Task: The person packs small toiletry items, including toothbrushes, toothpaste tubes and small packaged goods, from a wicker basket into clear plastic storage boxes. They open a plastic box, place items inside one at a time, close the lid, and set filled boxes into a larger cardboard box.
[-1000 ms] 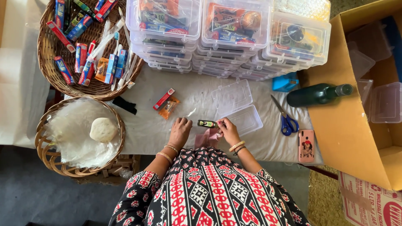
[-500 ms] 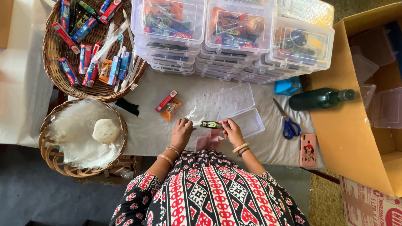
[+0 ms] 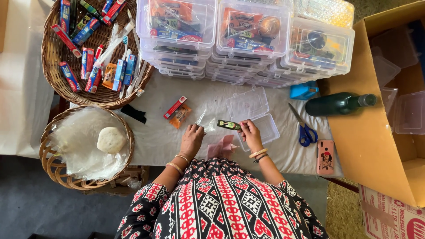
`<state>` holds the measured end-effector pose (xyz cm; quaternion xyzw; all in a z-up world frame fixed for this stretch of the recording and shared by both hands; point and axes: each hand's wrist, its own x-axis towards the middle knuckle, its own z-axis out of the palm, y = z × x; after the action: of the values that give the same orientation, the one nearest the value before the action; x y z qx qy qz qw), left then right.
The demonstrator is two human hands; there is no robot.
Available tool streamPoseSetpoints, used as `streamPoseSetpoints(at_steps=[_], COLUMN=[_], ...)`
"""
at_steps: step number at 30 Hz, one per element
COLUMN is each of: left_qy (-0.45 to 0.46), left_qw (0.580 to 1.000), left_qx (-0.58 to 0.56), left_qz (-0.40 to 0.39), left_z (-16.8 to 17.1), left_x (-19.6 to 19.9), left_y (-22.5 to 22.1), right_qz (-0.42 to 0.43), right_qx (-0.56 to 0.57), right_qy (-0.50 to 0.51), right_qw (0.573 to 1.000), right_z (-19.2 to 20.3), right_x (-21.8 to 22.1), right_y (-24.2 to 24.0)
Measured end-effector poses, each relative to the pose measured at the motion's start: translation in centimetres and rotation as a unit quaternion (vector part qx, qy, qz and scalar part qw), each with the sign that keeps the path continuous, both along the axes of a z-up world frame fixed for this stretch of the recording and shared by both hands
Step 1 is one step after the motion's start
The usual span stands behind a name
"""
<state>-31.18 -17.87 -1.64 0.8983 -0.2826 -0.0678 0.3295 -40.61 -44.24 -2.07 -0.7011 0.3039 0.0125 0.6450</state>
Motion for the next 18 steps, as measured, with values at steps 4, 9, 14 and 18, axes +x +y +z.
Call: streamPoseSetpoints(at_steps=[4, 9, 14, 18], left_qy=[0.01, -0.013, -0.054, -0.005], left_qw=[1.0, 0.999, 0.995, 0.995], left_qx=[0.006, -0.003, -0.031, -0.063], left_qz=[0.0, -0.039, -0.081, -0.075], left_z=[0.7, 0.5, 0.7, -1.1], left_x=[0.1, 0.0, 0.0, 0.1], left_y=[-0.5, -0.5, -0.7, 0.6], right_qz=[0.039, 0.055, 0.081, 0.125], right_qx=[0.006, -0.018, -0.029, -0.001], right_qy=[0.027, 0.029, 0.03, 0.047], right_qw=[0.999, 0.998, 0.996, 0.991], right_z=[0.5, -0.9, -3.1, -4.7], right_x=[0.1, 0.6, 1.8, 1.9], right_y=[1.1, 2.4, 4.7, 6.0])
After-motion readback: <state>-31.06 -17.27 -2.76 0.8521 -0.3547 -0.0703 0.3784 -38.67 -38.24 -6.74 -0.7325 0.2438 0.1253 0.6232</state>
